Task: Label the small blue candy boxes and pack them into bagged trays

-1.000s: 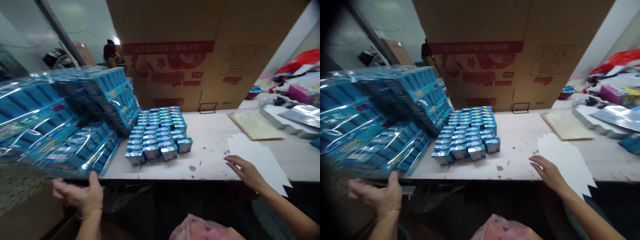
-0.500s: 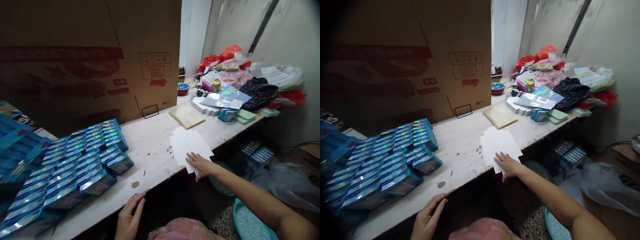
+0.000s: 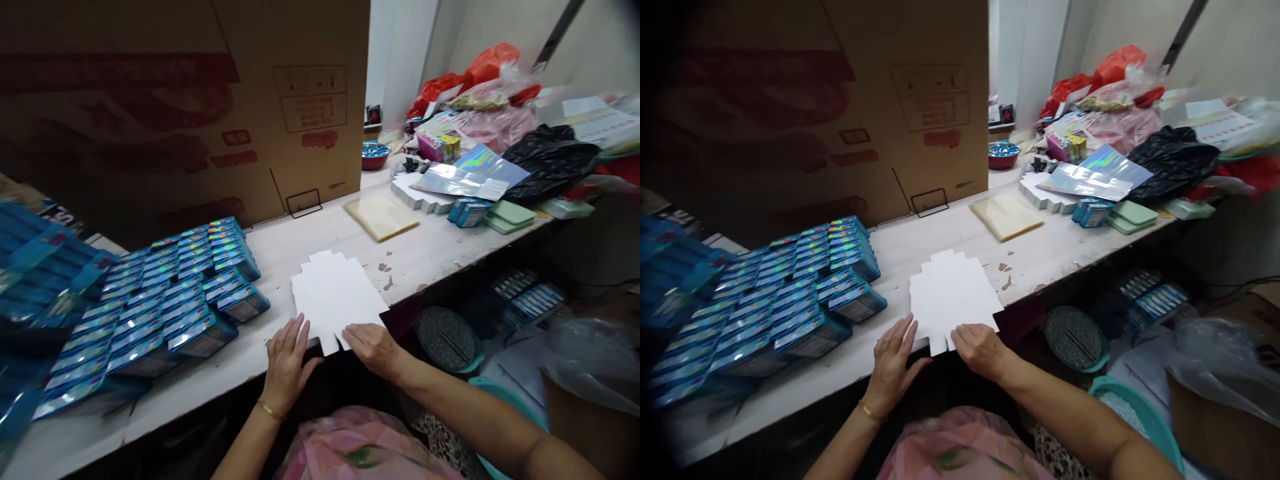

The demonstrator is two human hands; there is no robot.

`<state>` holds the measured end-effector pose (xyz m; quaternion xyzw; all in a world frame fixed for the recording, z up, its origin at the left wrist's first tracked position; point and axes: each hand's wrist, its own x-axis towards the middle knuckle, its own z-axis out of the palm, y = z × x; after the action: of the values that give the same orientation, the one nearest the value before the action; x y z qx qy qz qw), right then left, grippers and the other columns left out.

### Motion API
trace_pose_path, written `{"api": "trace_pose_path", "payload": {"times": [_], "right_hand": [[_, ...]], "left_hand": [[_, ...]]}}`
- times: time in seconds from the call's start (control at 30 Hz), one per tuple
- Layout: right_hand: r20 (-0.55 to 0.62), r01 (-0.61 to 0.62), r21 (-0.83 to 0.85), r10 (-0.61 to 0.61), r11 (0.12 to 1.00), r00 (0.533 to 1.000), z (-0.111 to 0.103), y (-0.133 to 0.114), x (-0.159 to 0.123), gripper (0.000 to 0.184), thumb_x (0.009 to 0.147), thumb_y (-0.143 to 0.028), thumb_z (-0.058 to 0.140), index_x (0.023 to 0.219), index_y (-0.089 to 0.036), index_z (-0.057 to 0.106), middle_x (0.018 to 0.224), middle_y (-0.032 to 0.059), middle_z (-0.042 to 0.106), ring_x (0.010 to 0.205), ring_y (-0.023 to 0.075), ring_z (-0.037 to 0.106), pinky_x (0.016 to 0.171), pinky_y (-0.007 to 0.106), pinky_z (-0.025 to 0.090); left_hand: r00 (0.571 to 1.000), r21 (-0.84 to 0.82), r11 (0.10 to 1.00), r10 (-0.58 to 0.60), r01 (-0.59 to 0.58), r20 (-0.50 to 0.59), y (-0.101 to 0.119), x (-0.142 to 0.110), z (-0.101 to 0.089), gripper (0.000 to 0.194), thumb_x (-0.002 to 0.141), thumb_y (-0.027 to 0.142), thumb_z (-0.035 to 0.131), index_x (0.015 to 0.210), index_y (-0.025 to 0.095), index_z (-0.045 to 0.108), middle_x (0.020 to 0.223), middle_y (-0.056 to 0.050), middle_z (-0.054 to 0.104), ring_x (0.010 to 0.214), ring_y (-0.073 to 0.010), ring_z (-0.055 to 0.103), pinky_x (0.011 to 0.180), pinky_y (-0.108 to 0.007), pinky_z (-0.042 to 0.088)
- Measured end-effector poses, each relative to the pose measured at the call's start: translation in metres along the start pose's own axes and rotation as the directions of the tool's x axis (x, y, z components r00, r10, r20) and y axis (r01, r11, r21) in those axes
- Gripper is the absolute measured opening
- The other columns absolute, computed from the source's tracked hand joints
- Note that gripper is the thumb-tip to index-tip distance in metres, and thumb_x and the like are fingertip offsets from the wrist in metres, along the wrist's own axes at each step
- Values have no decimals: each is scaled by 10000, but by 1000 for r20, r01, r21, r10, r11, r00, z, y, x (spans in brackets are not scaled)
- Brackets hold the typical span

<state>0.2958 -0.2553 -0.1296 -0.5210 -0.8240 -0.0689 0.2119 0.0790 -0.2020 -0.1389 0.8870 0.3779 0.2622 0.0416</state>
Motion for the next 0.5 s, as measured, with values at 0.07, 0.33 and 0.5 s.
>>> {"api": "trace_pose_path", "payload": {"times": [0.07, 0.33, 0.5], "right_hand": [[53, 42, 10, -42, 999, 998, 18, -22, 15, 243, 842, -102, 356, 918, -146, 583, 848, 98, 631, 786, 159, 595, 710, 277, 478], [70, 38, 94, -45, 995, 997, 41, -25, -4, 394, 788, -50, 367, 1135, -140, 530, 1187, 92, 539, 1119, 201, 467, 936, 369, 416], [85, 45, 200, -63, 979, 994, 46, -15, -9, 478, 773, -18, 331, 1194, -173, 499, 1223, 66, 517, 1169, 170, 422, 970, 367, 391]], "left_hand": [[994, 37, 999, 28, -32, 102, -11, -2, 8, 483, 733, 114, 467, 1203, 222, 475, 1276, -96, 468, 1196, -260, 395, 971, -486, 283], [988, -196, 978, -44, 73, 146, -39, -15, 21, 352, 773, 95, 359, 1004, 223, 592, 1128, -60, 597, 1127, -193, 481, 949, -464, 300], [971, -20, 993, -107, 114, 214, -16, 12, -5, 208, 816, 177, 413, 814, 204, 619, 922, -60, 664, 953, -203, 551, 824, -396, 359]]}}
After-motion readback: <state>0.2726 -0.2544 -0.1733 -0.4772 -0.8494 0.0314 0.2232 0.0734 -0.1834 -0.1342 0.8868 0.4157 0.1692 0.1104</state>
